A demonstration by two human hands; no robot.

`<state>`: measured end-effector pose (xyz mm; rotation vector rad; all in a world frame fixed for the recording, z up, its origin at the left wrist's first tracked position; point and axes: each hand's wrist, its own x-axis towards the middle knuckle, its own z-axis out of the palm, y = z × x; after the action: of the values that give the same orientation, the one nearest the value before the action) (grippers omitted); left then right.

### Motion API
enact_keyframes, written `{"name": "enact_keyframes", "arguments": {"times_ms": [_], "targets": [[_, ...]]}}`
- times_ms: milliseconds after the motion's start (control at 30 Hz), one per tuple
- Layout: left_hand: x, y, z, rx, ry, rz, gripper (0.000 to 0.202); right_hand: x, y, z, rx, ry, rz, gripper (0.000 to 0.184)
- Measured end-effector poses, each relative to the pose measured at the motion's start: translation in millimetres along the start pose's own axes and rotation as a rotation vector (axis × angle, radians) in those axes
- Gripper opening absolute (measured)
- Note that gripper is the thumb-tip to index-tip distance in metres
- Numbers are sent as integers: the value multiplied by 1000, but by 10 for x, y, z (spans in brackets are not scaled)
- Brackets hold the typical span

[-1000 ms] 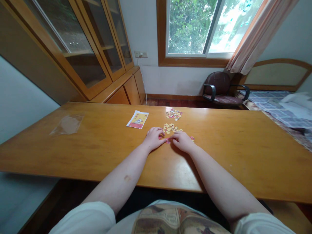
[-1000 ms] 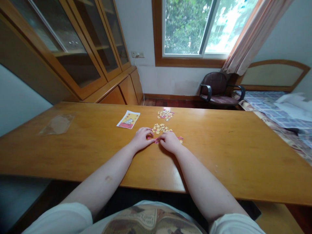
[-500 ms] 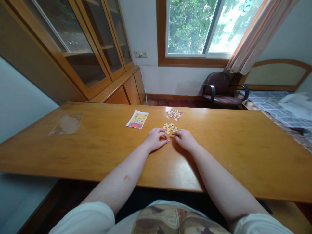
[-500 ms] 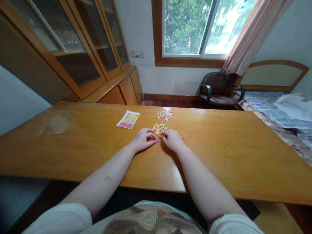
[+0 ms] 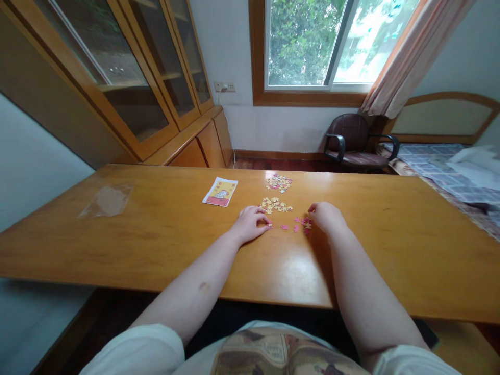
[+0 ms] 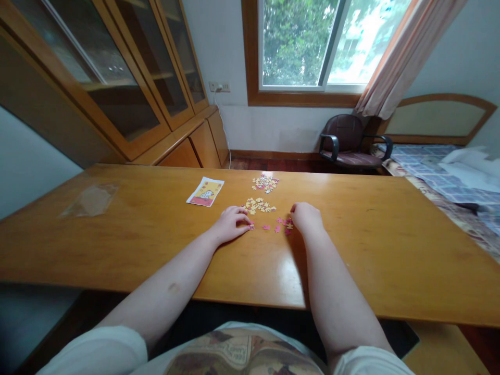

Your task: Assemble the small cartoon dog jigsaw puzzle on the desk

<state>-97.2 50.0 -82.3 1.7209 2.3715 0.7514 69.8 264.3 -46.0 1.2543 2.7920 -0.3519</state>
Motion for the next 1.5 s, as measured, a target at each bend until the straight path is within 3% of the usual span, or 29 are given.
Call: {"name": "enact_keyframes", "arguments": {"times_ms": [533, 667, 1000, 1133, 1267, 1500], "targets": [[-14, 7, -9, -52, 42, 64, 14, 8, -28, 73, 6, -106, -111, 26], [-4, 27, -40, -96, 88, 21, 12, 52, -1, 110, 32, -138, -155, 25], [11, -5, -42, -107, 113, -6, 14, 72, -26, 110, 44, -179, -134, 25], [12, -12, -41, -116, 120, -11, 14, 77, 27, 77, 75, -101, -126, 25], [9, -29, -36, -123, 127, -22, 14, 77, 147, 3, 74, -16, -20, 25], [18, -17, -52, -133, 131, -48, 16, 77, 123, 23, 36, -114, -3, 19]]}}
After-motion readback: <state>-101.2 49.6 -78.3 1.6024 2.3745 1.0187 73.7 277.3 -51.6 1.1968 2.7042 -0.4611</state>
